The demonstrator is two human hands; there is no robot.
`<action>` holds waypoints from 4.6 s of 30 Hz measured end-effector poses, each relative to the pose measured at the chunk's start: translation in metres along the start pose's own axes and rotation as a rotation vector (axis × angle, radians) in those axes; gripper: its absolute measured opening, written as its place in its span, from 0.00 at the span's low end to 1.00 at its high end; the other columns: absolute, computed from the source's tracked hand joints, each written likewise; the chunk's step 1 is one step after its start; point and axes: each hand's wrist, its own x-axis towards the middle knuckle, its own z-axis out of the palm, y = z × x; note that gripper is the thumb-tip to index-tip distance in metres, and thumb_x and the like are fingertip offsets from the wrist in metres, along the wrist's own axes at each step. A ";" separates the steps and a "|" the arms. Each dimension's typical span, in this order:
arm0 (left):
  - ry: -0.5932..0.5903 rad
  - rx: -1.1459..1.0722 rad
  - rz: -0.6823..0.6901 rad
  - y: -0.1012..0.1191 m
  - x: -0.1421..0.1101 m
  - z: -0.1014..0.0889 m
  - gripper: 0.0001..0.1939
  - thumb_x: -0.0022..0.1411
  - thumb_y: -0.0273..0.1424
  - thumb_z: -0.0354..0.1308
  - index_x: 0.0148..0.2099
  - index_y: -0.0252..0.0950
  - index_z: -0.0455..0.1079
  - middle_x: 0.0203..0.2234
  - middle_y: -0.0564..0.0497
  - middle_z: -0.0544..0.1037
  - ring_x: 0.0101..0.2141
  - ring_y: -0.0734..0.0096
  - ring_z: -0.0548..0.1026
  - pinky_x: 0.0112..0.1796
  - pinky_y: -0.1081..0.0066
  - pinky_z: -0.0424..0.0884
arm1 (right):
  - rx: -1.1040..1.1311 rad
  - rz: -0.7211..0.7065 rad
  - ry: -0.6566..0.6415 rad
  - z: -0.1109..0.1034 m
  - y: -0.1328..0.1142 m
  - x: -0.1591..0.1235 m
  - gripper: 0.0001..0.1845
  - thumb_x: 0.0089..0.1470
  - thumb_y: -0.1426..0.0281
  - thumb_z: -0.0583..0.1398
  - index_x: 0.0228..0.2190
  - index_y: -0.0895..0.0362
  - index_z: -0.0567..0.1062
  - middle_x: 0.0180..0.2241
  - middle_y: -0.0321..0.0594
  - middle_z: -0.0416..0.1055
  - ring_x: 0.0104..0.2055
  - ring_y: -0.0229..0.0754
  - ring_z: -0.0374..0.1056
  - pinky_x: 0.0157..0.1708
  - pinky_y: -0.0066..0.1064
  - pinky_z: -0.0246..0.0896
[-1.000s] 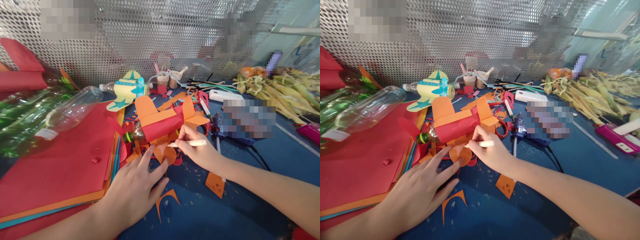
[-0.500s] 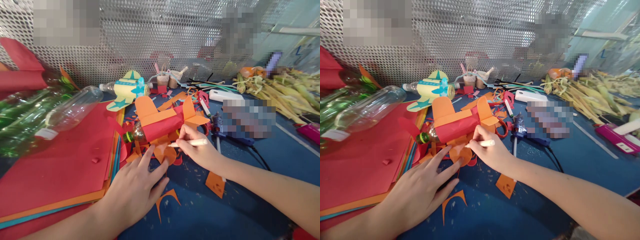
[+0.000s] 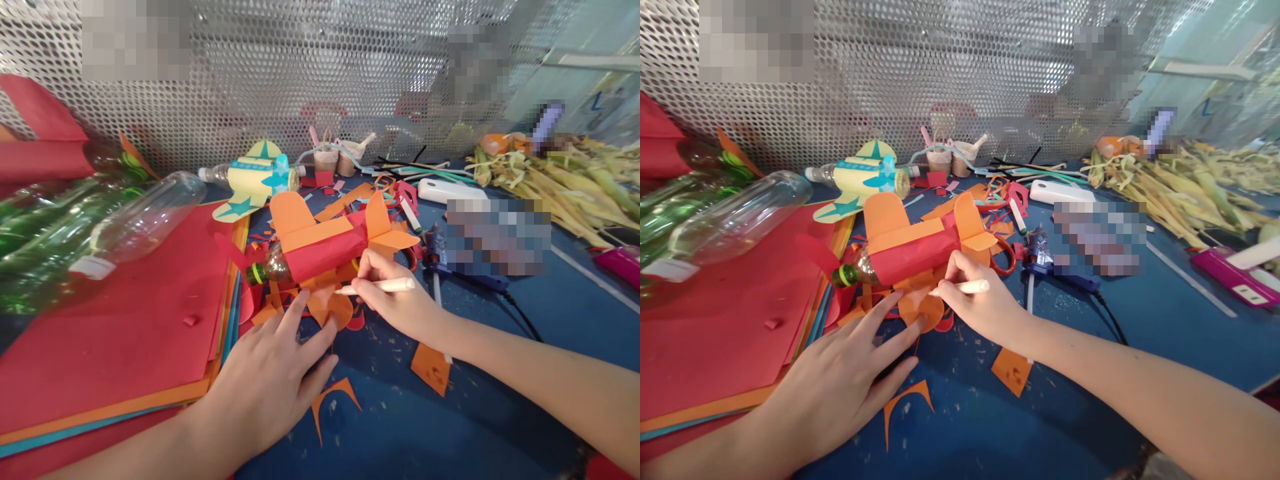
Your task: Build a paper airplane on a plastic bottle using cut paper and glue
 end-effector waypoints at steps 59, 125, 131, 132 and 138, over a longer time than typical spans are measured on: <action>0.014 -0.002 0.010 0.000 -0.001 0.000 0.18 0.66 0.36 0.44 0.52 0.44 0.70 0.50 0.33 0.70 0.33 0.53 0.79 0.28 0.56 0.76 | 0.002 0.009 -0.033 0.000 -0.001 0.001 0.09 0.54 0.72 0.55 0.24 0.53 0.59 0.16 0.25 0.56 0.17 0.32 0.54 0.18 0.26 0.48; 0.019 -0.005 0.018 -0.001 0.000 0.001 0.18 0.67 0.37 0.44 0.52 0.42 0.70 0.50 0.32 0.70 0.33 0.52 0.78 0.28 0.55 0.76 | 0.015 0.009 0.024 -0.002 -0.004 0.003 0.10 0.51 0.74 0.54 0.22 0.53 0.58 0.16 0.25 0.56 0.18 0.32 0.54 0.21 0.27 0.50; 0.012 -0.003 0.017 -0.001 -0.001 0.002 0.18 0.67 0.37 0.44 0.53 0.43 0.69 0.50 0.33 0.70 0.32 0.53 0.78 0.28 0.56 0.76 | 0.041 0.018 0.030 -0.001 -0.003 0.002 0.10 0.51 0.75 0.54 0.22 0.53 0.58 0.15 0.24 0.55 0.17 0.31 0.53 0.20 0.27 0.49; 0.015 -0.002 0.016 0.000 0.000 0.002 0.18 0.67 0.37 0.44 0.52 0.43 0.70 0.50 0.33 0.70 0.32 0.53 0.78 0.28 0.56 0.76 | 0.038 0.014 0.027 -0.001 -0.002 0.002 0.10 0.52 0.74 0.54 0.23 0.53 0.58 0.15 0.24 0.56 0.17 0.31 0.54 0.20 0.27 0.50; 0.014 0.012 0.017 0.001 0.002 0.002 0.18 0.66 0.36 0.44 0.52 0.43 0.70 0.50 0.32 0.70 0.31 0.54 0.79 0.28 0.56 0.76 | 0.054 0.013 0.043 -0.001 -0.001 0.003 0.10 0.50 0.75 0.53 0.22 0.53 0.58 0.15 0.24 0.55 0.16 0.31 0.52 0.19 0.27 0.49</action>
